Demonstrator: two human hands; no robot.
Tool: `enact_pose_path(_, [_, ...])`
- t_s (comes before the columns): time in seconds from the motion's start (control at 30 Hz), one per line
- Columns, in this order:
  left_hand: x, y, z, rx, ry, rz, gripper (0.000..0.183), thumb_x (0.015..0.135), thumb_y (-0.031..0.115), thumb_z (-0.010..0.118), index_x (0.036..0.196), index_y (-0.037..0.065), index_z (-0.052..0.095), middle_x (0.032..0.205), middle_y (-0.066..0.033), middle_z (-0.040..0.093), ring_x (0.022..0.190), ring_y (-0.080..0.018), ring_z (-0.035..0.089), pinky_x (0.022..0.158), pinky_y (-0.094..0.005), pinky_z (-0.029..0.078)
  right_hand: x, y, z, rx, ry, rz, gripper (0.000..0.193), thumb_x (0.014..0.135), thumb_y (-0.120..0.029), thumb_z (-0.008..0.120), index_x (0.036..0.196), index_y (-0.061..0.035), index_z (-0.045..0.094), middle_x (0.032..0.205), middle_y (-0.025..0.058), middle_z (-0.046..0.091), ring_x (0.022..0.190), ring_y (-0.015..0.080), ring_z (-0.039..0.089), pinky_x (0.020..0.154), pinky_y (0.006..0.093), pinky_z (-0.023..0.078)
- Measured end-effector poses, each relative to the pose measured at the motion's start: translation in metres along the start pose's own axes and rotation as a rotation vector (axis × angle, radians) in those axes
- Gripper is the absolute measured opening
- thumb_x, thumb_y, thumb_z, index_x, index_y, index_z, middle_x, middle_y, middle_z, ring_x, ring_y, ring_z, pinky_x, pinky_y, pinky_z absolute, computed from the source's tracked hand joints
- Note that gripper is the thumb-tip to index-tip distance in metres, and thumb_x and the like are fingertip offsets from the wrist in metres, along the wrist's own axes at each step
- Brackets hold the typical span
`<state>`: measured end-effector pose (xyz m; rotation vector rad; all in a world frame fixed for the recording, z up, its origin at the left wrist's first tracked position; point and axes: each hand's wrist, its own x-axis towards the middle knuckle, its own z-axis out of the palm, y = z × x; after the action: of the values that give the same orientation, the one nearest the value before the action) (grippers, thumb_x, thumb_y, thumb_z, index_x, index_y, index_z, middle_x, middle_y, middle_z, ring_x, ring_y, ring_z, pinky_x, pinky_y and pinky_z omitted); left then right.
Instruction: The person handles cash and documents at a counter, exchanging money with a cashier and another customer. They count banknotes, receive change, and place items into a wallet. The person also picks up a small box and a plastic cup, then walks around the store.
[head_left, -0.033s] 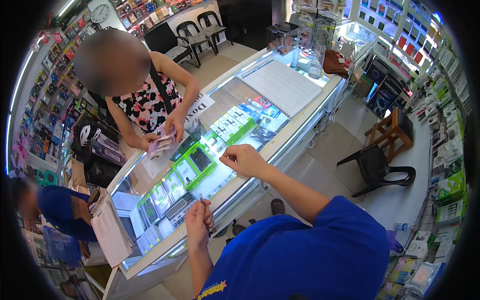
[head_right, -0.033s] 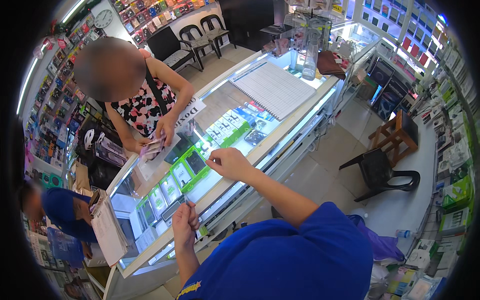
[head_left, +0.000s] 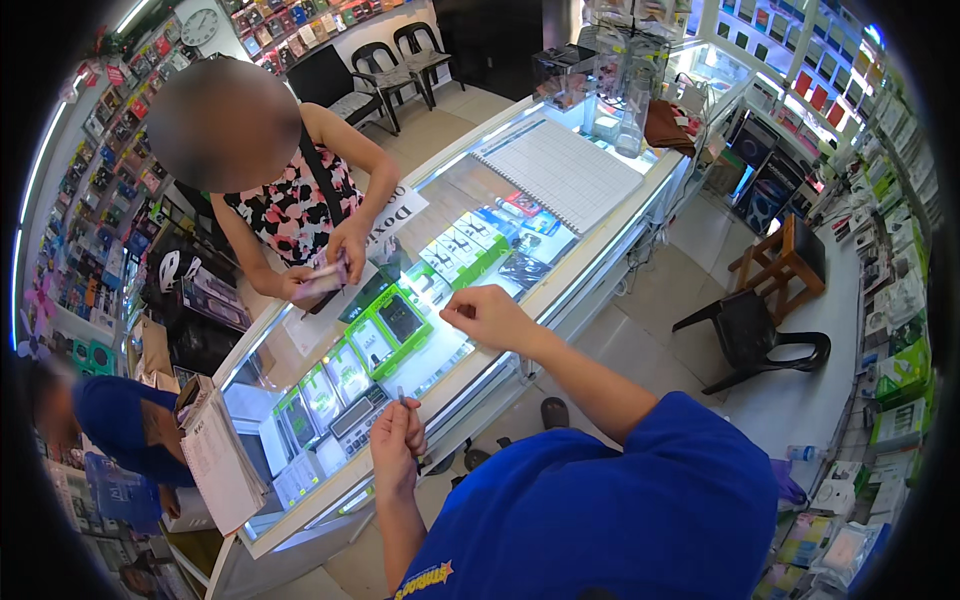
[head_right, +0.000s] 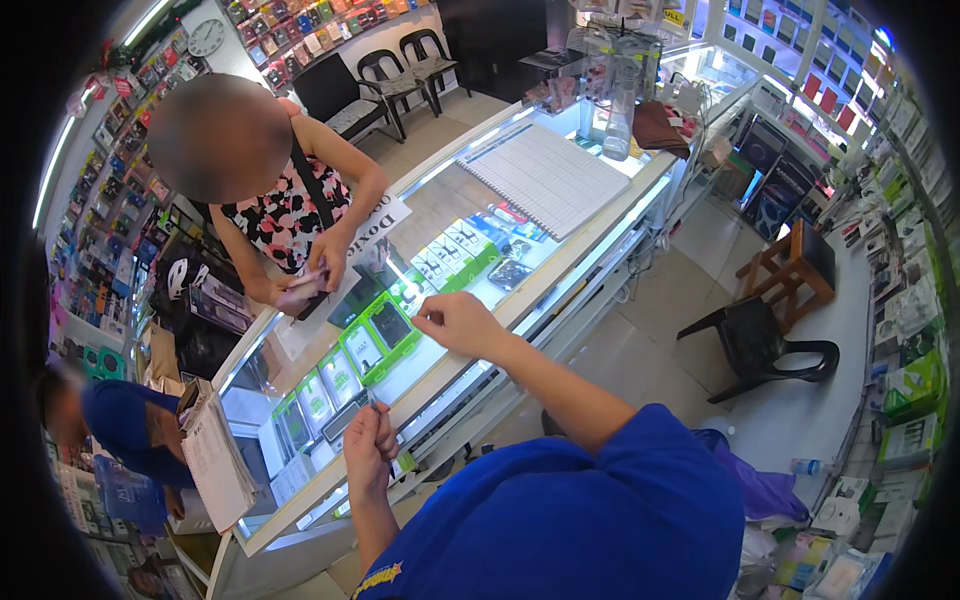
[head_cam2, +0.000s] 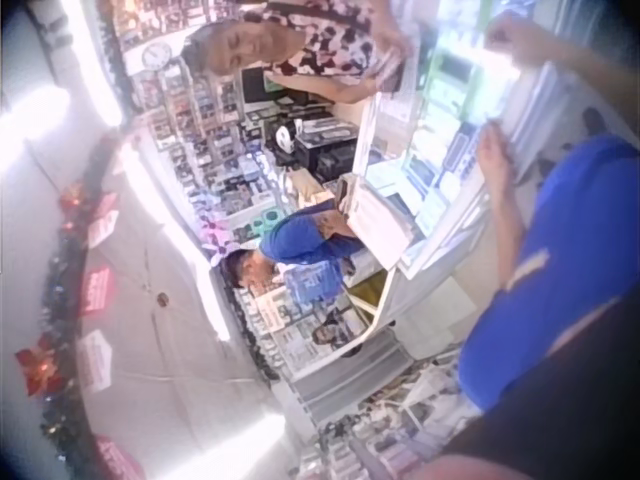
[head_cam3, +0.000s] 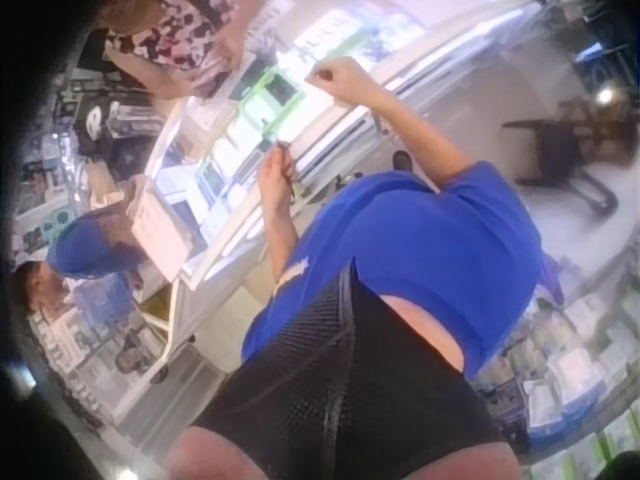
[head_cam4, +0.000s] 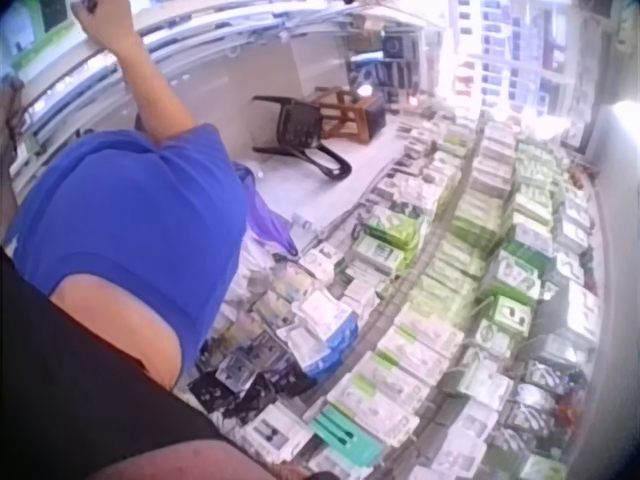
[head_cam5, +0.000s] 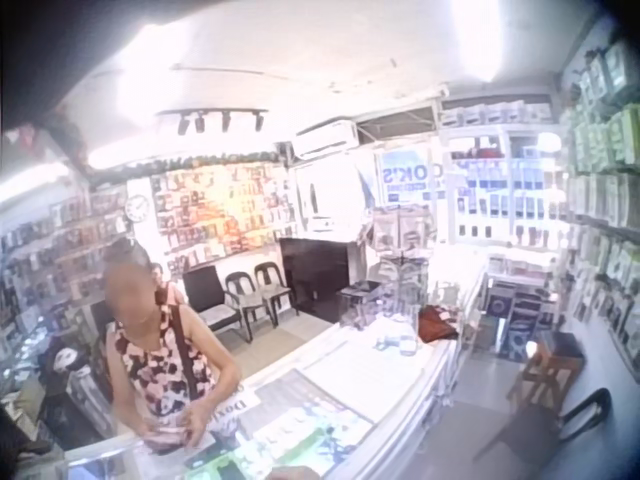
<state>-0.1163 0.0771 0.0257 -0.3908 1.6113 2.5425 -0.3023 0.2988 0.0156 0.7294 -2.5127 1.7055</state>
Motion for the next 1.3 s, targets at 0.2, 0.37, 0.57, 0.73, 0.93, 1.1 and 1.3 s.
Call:
enact_pose_path(0.2, [0.006,0.0,0.0,-0.043,-0.004,0.022,0.029,0.115,0.03,0.051,0.115,0.004,0.062,0.069,0.0057,0.034,0.052,-0.0042,0.025,0.046,-0.0238,0.019,0.024,0.032,-0.069,-0.194,0.312,-0.05,0.02,0.091,-0.021,0.08,0.09,-0.0014,0.077,0.087,0.0124,0.074,0.082,0.0255,0.07,0.075,0.0379,0.055])
enact_pose_path(0.37, [0.004,0.0,0.0,-0.071,0.039,0.005,0.029,0.115,0.029,0.05,0.115,0.003,0.063,0.069,0.005,0.034,0.053,-0.0044,0.025,0.046,-0.0237,0.02,0.047,0.071,-0.151,-0.722,0.439,-0.135,0.026,0.087,-0.023,0.08,0.104,-0.0033,0.075,0.107,0.0166,0.069,0.107,0.0357,0.064,0.095,0.0464,0.053])
enact_pose_path(0.57, [0.002,0.005,0.003,-0.05,0.022,0.003,0.028,0.114,0.03,0.051,0.116,0.004,0.06,0.07,0.0065,0.032,0.054,-0.0038,0.025,0.046,-0.023,0.019,0.082,0.11,-0.162,-1.117,0.155,0.02,0.022,0.092,-0.019,0.067,0.104,-0.0003,0.068,0.098,0.0205,0.07,0.1,0.0403,0.069,0.085,0.0487,0.059])
enact_pose_path(0.73, [-0.001,0.005,0.004,-0.073,-0.017,0.022,0.028,0.115,0.029,0.05,0.117,0.004,0.061,0.069,0.0061,0.032,0.054,-0.0039,0.025,0.046,-0.0233,0.02,0.107,0.093,-0.187,-1.148,0.038,0.107,0.019,0.091,-0.013,0.063,0.102,0.0009,0.07,0.091,0.0245,0.074,0.09,0.0426,0.074,0.085,0.0506,0.059])
enact_pose_path(0.93, [-0.014,0.006,-0.007,-0.16,0.0,0.045,0.029,0.116,0.028,0.046,0.116,0.003,0.062,0.069,0.0055,0.034,0.052,-0.0038,0.027,0.045,-0.0232,0.02,0.073,0.022,-0.278,-0.71,0.329,-0.008,0.031,0.099,-0.019,0.066,0.121,0.0029,0.069,0.101,0.0269,0.073,0.098,0.0416,0.073,0.088,0.0477,0.054])
enact_pose_path(1.1, [-0.018,0.005,-0.012,-0.181,0.019,0.024,0.029,0.116,0.028,0.047,0.116,0.003,0.062,0.069,0.006,0.034,0.053,-0.0032,0.027,0.045,-0.0227,0.019,0.052,-0.015,-0.321,-0.622,0.365,-0.063,0.027,0.102,-0.016,0.066,0.12,0.0042,0.069,0.098,0.0161,0.074,0.092,0.0241,0.07,0.087,0.0356,0.052])
enact_pose_path(1.3, [-0.014,0.008,-0.011,-0.165,-0.022,0.015,0.03,0.116,0.028,0.048,0.117,0.002,0.061,0.069,0.0061,0.034,0.053,-0.003,0.027,0.045,-0.023,0.019,0.042,-0.029,-0.325,-0.384,0.303,-0.056,0.024,0.105,-0.013,0.063,0.119,0.0064,0.068,0.101,0.0071,0.073,0.093,0.0129,0.065,0.086,0.0284,0.05])
